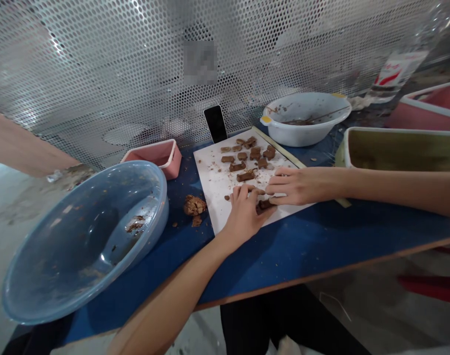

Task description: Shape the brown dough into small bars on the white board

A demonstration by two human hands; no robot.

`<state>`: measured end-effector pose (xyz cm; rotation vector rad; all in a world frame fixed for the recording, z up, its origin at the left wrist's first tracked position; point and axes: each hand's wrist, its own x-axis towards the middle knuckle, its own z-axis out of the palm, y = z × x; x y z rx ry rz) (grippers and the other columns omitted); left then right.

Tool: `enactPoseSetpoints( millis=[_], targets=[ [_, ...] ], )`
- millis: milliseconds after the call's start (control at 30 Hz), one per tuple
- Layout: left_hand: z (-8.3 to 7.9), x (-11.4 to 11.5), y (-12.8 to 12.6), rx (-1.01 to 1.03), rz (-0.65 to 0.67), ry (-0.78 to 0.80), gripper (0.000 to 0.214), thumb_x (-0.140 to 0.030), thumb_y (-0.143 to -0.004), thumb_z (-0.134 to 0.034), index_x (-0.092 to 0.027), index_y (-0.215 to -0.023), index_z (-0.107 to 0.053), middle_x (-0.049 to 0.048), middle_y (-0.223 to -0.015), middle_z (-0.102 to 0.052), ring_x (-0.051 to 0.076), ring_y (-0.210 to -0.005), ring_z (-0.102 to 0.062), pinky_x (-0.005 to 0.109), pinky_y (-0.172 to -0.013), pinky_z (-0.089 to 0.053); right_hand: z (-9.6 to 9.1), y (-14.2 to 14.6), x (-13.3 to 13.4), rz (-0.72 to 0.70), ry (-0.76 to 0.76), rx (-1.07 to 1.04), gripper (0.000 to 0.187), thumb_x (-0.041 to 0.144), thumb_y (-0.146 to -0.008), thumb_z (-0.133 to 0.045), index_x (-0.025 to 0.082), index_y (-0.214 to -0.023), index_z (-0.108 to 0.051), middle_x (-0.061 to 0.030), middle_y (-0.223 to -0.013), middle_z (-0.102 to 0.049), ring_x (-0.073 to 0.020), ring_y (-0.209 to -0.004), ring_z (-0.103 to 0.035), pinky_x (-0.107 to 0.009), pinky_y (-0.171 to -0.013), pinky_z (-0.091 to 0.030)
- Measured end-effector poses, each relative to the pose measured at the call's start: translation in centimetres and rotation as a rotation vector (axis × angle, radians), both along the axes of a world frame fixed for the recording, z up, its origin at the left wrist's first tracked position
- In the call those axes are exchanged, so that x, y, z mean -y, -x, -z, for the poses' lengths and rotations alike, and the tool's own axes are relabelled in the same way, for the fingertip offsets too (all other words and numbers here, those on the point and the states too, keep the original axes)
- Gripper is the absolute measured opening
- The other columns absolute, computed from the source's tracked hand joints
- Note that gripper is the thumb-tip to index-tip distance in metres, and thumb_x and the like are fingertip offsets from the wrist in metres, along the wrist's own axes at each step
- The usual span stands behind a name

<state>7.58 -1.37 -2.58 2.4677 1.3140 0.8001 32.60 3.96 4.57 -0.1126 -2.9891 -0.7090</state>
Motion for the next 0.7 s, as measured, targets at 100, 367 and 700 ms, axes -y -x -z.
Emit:
enactPoseSetpoints(
  millis=[100,367,700],
  targets=[
    [0.0,0.0,0.0,0.004,0.001,0.002,0.039,-0.044,-0.098,-0.082,-0.023,-0.127,-0.064,0.0110,-0.131,-0.060,0.033,-0.126,-0.050,0.054,-0.111,-0.048,0.0,0.0,0.1,0.069,0.108,-0.049,0.022,0.017,-0.107,-0.059,0.027,-0.120,-0.074,-0.0071,-0.125,-0.072,-0.0268,-0.111,-0.063,-0.043,-0.094,-0.046],
    [-0.6,0.1,0.1,0.004,0.014,0.026,0.044,-0.048,-0.102,-0.076,-0.024,-0.134,-0.058,0.0128,-0.135,-0.059,0.036,-0.130,-0.051,0.056,-0.111,-0.049,2.7,-0.5,1.8,0.378,0.429,-0.382,0.030,0.048,-0.110,-0.061,0.022,-0.111,-0.077,-0.0097,-0.107,-0.066,-0.0261,-0.098,-0.059,-0.042,-0.091,-0.037],
    [-0.6,0.1,0.1,0.039,-0.015,0.106,0.054,-0.048,-0.099,-0.080,-0.027,-0.139,-0.052,0.0129,-0.140,-0.058,0.037,-0.134,-0.050,0.059,-0.113,-0.049,5.2,-0.5,3.2,0.496,0.582,-0.596,0.028,0.049,-0.110,-0.062,0.027,-0.120,-0.076,-0.0099,-0.115,-0.069,-0.0297,-0.108,-0.065,-0.047,-0.094,-0.040]
  ],
)
